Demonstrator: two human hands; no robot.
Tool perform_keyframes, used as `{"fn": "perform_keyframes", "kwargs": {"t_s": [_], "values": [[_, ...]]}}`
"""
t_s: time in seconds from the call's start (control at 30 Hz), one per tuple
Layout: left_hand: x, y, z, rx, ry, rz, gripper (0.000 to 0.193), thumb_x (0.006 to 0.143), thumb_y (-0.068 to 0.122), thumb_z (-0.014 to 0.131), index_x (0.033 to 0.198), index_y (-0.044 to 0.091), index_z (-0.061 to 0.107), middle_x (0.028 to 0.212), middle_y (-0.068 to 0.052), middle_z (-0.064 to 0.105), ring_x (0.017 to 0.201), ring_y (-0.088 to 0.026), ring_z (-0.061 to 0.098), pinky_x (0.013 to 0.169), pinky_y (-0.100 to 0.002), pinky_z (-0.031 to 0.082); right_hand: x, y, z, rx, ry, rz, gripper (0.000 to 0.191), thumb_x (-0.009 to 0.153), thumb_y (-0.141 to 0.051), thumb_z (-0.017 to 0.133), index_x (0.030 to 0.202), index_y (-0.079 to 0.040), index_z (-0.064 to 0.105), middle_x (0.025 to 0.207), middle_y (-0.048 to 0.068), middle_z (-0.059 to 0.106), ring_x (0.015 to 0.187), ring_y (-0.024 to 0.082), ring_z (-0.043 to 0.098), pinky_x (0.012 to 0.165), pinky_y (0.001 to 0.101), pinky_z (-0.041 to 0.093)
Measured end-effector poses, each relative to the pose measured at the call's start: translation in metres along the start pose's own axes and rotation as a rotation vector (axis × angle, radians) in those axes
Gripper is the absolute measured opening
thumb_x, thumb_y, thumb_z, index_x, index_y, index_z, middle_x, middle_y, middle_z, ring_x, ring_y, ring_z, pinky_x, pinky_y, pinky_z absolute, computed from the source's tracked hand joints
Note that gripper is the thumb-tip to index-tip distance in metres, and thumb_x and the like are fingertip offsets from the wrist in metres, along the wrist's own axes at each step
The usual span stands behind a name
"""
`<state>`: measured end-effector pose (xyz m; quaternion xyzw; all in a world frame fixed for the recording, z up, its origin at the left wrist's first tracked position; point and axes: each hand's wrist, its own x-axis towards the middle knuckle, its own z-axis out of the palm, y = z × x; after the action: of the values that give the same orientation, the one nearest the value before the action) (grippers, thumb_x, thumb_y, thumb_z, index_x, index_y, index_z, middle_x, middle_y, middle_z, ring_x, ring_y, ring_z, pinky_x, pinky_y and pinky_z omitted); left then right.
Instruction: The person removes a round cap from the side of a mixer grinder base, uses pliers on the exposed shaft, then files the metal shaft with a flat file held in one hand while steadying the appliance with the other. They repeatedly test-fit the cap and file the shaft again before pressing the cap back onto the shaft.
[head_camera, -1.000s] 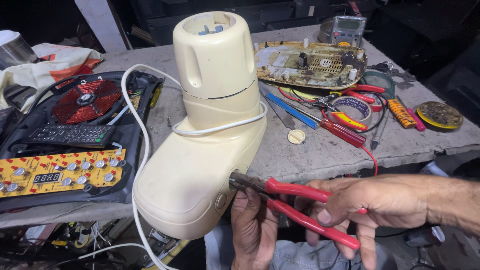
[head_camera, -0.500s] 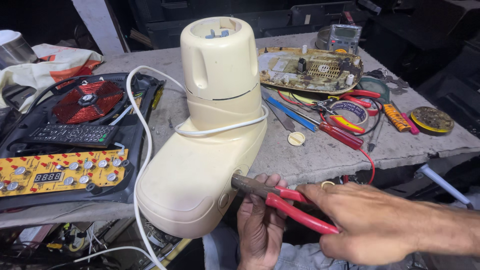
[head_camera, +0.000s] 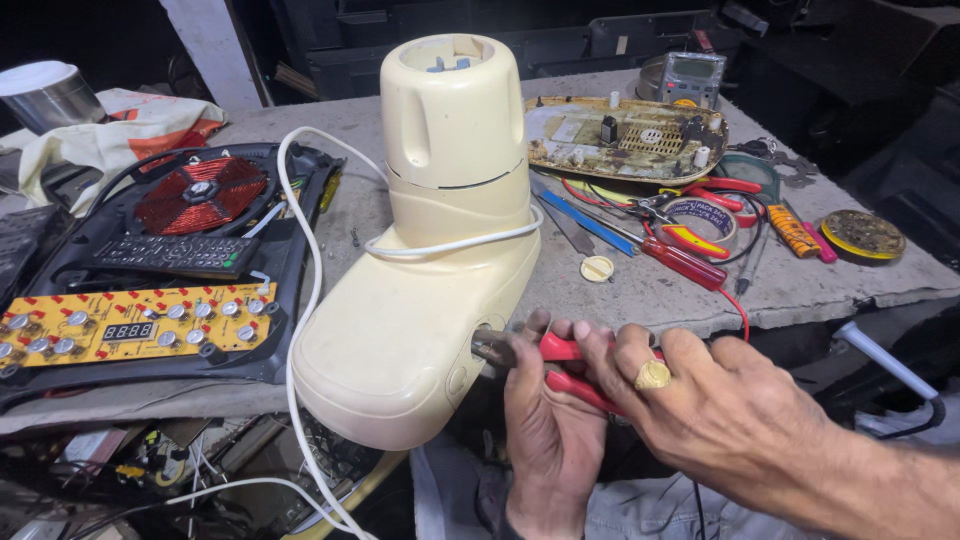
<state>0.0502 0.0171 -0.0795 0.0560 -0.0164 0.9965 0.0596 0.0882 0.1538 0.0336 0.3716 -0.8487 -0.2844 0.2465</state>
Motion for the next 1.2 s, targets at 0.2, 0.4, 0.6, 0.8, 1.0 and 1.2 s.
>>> {"fn": "perform_keyframes", "kwargs": {"t_s": [0.2,0.4,0.6,0.8,1.0,1.2], "values": [[0.011,-0.002,0.002,-0.001,0.146,-0.009,0.020,0.097,0.028,0.062,0.106,0.009,0.061,0.099,-0.008,0.067,0.103,-0.026,0.065,0.098,-0.047,0.053,0.002,0.054,-0.017,0.738,-0.483,0.301,0.101,0.068,-0.064,0.086,0.149,-0.019,0.048,0.102,0.000,0.069,0.090,0.016,0.070,0.071,0.0309,0.057],[0.001,0.009,-0.001,-0.047,0.036,-0.093,0.023,0.102,0.027,0.061,0.114,0.007,0.061,0.099,-0.007,0.067,0.102,-0.024,0.064,0.097,-0.045,0.053,-0.004,0.054,0.024,2.219,-0.903,0.614,0.067,0.090,-0.040,0.078,0.136,-0.004,0.046,0.113,0.013,0.070,0.083,0.023,0.072,0.069,0.0409,0.061],[0.007,0.009,0.002,0.066,0.036,-0.024,0.030,0.100,0.030,0.062,0.120,0.007,0.058,0.109,-0.011,0.062,0.111,-0.027,0.058,0.103,-0.050,0.048,0.003,0.039,0.031,1.833,-0.906,0.692,0.067,0.089,-0.029,0.080,0.140,-0.010,0.041,0.107,0.017,0.061,0.074,0.019,0.057,0.059,0.0373,0.049],[-0.015,0.002,0.014,0.189,0.038,0.007,0.049,0.089,0.034,0.062,0.127,0.004,0.055,0.120,-0.017,0.062,0.120,-0.029,0.056,0.107,-0.045,0.045,0.000,0.005,0.008,0.511,-0.306,0.180,0.095,0.067,-0.044,0.078,0.146,-0.003,0.042,0.105,0.008,0.064,0.084,0.021,0.063,0.066,0.0333,0.047],[0.020,-0.009,-0.006,0.133,0.191,-0.007,0.030,0.094,0.025,0.070,0.105,0.003,0.054,0.085,-0.009,0.062,0.088,-0.024,0.062,0.102,-0.046,0.047,-0.016,-0.014,0.016,0.001,0.106,-0.016,0.080,0.073,-0.030,0.076,0.141,0.002,0.047,0.114,0.012,0.061,0.073,0.022,0.054,0.053,0.0337,0.042],[0.028,-0.011,-0.017,-0.020,-0.039,-0.088,0.032,0.076,0.010,0.066,0.107,0.006,0.058,0.063,-0.002,0.056,0.071,-0.018,0.058,0.100,-0.042,0.046,-0.034,0.009,0.001,0.721,-0.186,0.127,0.103,0.075,-0.059,0.083,0.150,0.000,0.043,0.113,0.013,0.058,0.096,0.030,0.059,0.077,0.0421,0.048]]}}
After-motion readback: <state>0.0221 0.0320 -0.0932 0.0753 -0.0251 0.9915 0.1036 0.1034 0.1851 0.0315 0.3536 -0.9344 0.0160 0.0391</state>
